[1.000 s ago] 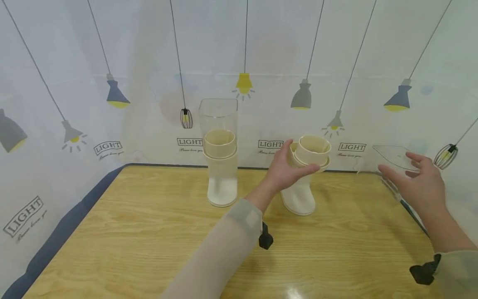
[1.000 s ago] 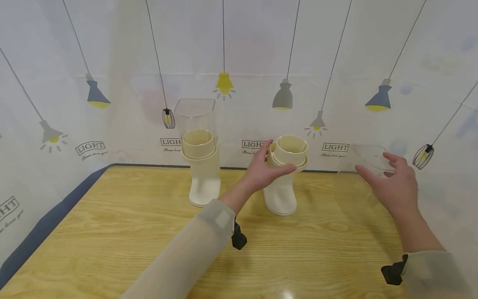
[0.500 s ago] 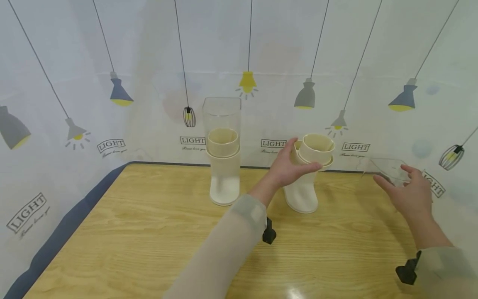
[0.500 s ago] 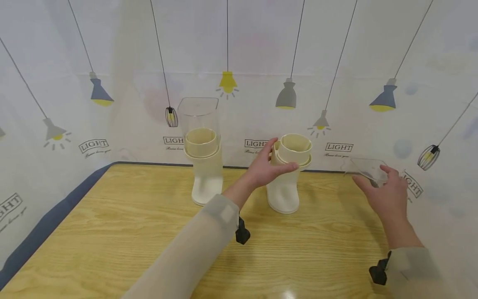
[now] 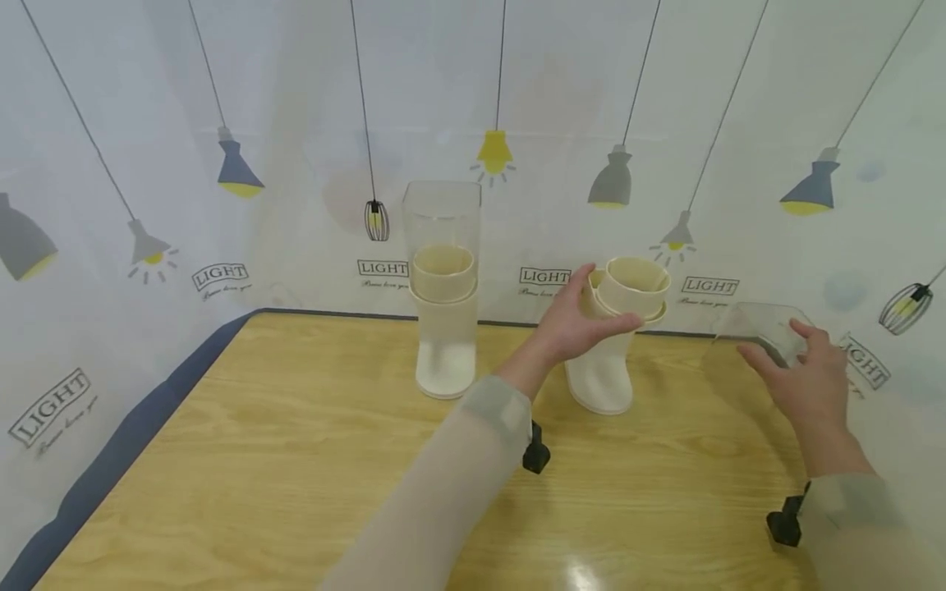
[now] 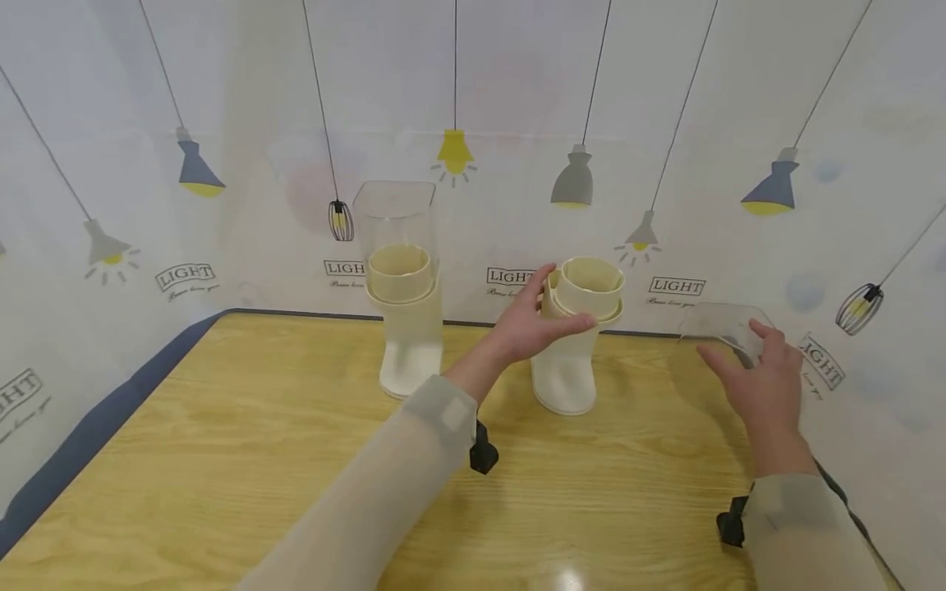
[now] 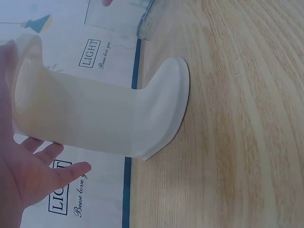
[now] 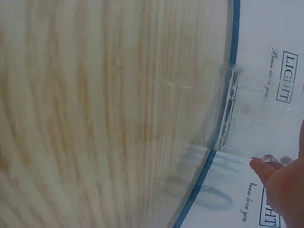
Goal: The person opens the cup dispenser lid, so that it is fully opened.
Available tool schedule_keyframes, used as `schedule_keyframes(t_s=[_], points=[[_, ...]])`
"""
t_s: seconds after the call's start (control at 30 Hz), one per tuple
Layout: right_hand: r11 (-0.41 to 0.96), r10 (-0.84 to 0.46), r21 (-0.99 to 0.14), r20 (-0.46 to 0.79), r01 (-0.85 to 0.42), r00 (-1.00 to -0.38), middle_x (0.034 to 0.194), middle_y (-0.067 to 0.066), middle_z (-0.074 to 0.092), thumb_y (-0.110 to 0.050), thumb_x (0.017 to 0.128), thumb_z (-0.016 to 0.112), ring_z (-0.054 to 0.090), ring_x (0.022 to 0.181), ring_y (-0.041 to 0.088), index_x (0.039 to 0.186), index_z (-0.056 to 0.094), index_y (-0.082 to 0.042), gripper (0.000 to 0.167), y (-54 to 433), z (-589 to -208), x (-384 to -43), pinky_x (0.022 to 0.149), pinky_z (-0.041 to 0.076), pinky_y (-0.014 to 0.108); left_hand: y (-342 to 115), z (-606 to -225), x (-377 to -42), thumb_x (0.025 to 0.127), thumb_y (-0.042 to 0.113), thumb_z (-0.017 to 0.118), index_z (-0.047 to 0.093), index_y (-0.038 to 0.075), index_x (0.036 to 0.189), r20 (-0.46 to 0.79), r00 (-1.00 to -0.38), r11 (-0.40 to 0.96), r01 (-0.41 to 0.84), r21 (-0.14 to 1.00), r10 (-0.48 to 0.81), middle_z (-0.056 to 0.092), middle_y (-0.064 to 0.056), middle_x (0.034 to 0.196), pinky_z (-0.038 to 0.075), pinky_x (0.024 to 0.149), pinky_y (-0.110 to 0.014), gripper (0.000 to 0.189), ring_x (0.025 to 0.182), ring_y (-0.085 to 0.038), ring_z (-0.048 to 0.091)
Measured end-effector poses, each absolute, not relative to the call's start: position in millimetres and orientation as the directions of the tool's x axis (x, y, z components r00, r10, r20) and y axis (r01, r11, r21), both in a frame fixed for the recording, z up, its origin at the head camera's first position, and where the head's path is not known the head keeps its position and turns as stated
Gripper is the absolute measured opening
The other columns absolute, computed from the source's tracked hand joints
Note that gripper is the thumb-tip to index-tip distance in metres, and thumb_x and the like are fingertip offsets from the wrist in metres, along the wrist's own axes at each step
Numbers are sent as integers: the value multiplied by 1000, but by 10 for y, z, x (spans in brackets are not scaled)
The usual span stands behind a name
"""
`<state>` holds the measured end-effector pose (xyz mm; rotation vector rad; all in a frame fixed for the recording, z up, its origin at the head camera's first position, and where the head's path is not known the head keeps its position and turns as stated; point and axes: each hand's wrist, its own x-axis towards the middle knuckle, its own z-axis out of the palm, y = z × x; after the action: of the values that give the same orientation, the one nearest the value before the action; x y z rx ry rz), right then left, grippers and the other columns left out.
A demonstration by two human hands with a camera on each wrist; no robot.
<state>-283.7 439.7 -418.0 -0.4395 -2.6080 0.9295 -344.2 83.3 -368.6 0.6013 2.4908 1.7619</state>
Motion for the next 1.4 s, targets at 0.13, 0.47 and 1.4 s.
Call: schedule_keyframes(t_s=[0.13, 0.47, 1.4], points=[[745, 386, -647, 221, 161, -896, 170, 43, 18, -64, 103, 67, 38, 146, 65, 175, 17, -7, 105, 4382, -4117, -2819, 112, 39, 79, 863, -3660, -3452, 85, 57, 91, 24, 33, 175, 187, -924, 284, 287, 915, 333, 38, -2, 177, 43, 127, -51, 115, 158, -27, 44], [741, 410, -644, 212, 188, -887, 169, 41, 23, -65, 102, 68, 37, 146, 60, 176, 15, -10, 106, 4356, -4153, -2906, 113, 39, 76, 867, -3684, -3470, 84, 57, 91, 23, 36, 175, 163, -931, 292, 263, 920, 327, 37, -3, 178, 42, 128, -54, 116, 161, -29, 41], [749, 360, -644, 204, 152, -910, 172, 43, 10, -66, 101, 68, 27, 149, 70, 177, 6, -12, 112, 4425, -4174, -2983, 118, 30, 83, 887, -3673, -3451, 83, 64, 89, 16, 36, 177, 145, -943, 344, 249, 905, 300, 34, -3, 180, 39, 130, -56, 122, 164, -32, 38]])
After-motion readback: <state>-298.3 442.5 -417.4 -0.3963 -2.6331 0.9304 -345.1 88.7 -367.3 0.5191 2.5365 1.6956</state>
